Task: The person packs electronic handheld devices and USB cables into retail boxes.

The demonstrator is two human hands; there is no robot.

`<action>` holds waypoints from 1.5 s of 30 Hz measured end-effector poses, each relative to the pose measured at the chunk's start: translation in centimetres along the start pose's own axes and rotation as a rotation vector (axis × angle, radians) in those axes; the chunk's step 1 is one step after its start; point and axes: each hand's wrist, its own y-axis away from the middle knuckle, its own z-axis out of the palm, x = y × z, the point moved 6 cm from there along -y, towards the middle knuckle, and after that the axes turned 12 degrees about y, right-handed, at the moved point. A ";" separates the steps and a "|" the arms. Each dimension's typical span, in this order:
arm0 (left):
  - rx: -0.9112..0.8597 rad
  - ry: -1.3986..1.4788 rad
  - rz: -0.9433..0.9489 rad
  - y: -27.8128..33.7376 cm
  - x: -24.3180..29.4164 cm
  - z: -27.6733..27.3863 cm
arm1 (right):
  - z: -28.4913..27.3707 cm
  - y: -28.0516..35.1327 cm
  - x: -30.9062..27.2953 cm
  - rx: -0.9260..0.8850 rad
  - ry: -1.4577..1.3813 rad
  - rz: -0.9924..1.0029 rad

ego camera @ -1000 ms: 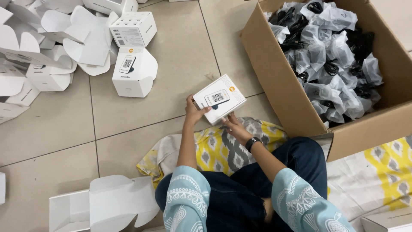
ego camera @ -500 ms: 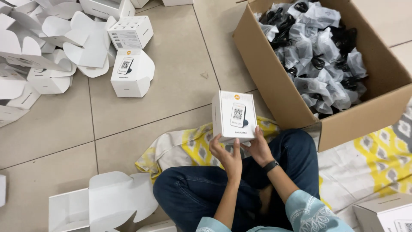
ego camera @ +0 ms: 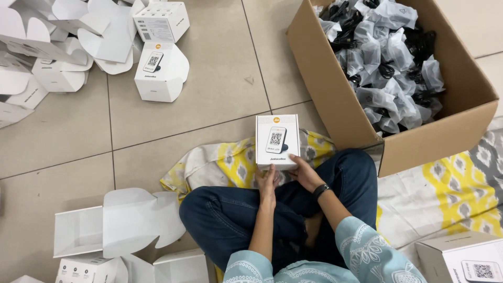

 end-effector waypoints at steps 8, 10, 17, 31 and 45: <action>-0.022 -0.122 -0.002 0.2 0.1 -0.5 | 1.0 1.4 -1.0 0.008 0.158 -0.006; 0.015 -0.126 -0.028 -0.3 -0.2 -1.1 | 1.4 2.0 -1.5 0.004 0.168 -0.006; 0.056 -0.163 0.021 2.6 1.8 0.9 | 1.2 2.9 -2.2 0.010 0.053 0.029; -0.177 -0.141 -0.013 11.5 3.6 3.0 | 0.6 2.7 -0.9 -0.056 0.072 -0.009; -0.185 0.040 -0.132 14.5 5.3 5.9 | 1.7 19.3 -3.6 0.569 0.307 -0.689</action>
